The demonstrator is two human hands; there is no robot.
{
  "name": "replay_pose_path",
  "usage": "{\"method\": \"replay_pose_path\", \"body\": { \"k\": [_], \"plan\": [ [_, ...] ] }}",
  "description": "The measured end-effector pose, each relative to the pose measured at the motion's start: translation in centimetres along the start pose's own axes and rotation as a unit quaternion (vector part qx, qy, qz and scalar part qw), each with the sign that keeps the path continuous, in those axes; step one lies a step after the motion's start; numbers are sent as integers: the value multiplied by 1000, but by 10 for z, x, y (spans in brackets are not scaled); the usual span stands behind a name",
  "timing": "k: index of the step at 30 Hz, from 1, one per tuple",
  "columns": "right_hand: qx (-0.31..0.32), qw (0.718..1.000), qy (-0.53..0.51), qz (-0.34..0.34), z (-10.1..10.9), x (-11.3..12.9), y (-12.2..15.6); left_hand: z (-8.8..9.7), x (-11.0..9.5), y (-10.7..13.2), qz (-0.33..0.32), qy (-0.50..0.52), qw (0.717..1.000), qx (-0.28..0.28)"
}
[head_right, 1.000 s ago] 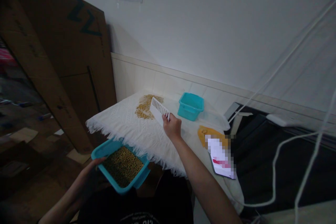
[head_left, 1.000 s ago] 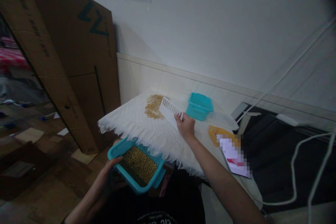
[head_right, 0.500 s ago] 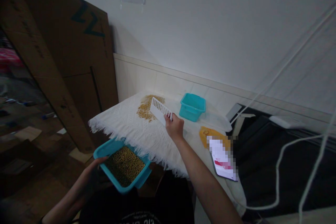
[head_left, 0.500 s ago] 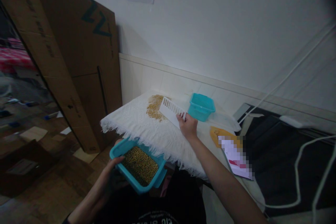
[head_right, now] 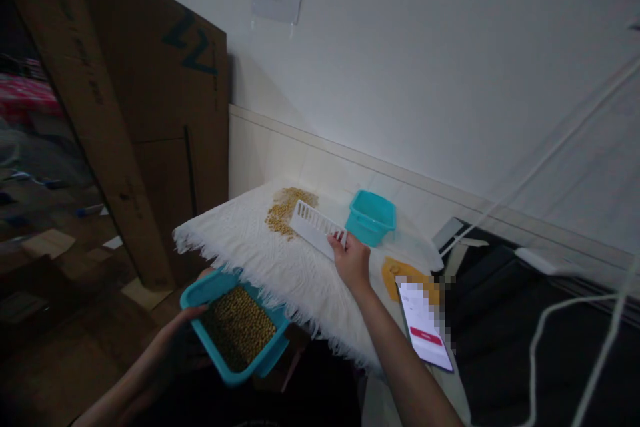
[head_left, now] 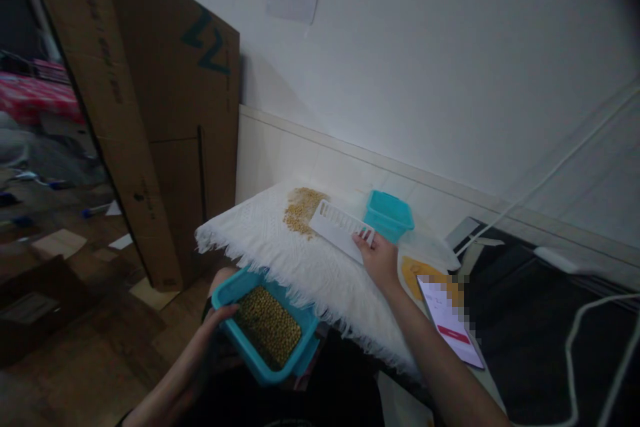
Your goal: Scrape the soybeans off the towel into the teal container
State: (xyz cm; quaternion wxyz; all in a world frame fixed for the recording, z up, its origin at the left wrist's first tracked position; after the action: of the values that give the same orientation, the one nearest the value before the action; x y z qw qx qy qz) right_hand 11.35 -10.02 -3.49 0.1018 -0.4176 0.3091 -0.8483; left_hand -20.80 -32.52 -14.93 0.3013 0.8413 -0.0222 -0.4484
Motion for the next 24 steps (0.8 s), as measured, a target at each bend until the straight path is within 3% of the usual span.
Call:
{"method": "replay_pose_path", "body": {
  "k": [6, 24],
  "plan": [
    [-33, 999, 14, -28, 15, -11, 23, -3, 6, 2, -4, -3, 1000, -10],
    [2, 999, 0, -33, 11, -12, 27, -12, -3, 10, -13, -1, 999, -29]
  ]
}}
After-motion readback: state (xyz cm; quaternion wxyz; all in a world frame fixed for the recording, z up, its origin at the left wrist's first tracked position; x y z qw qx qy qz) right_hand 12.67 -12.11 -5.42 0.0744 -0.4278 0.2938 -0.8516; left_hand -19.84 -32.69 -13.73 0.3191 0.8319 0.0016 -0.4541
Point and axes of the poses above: each hand's wrist, its own y-axis away from the middle knuckle, its own z-axis out of the back of the hand, x = y × z, the point moved 2 cm from there along -y, towards the middle knuckle, and after that the axes turned 6 degrees about -z, right-handed, at the moved point
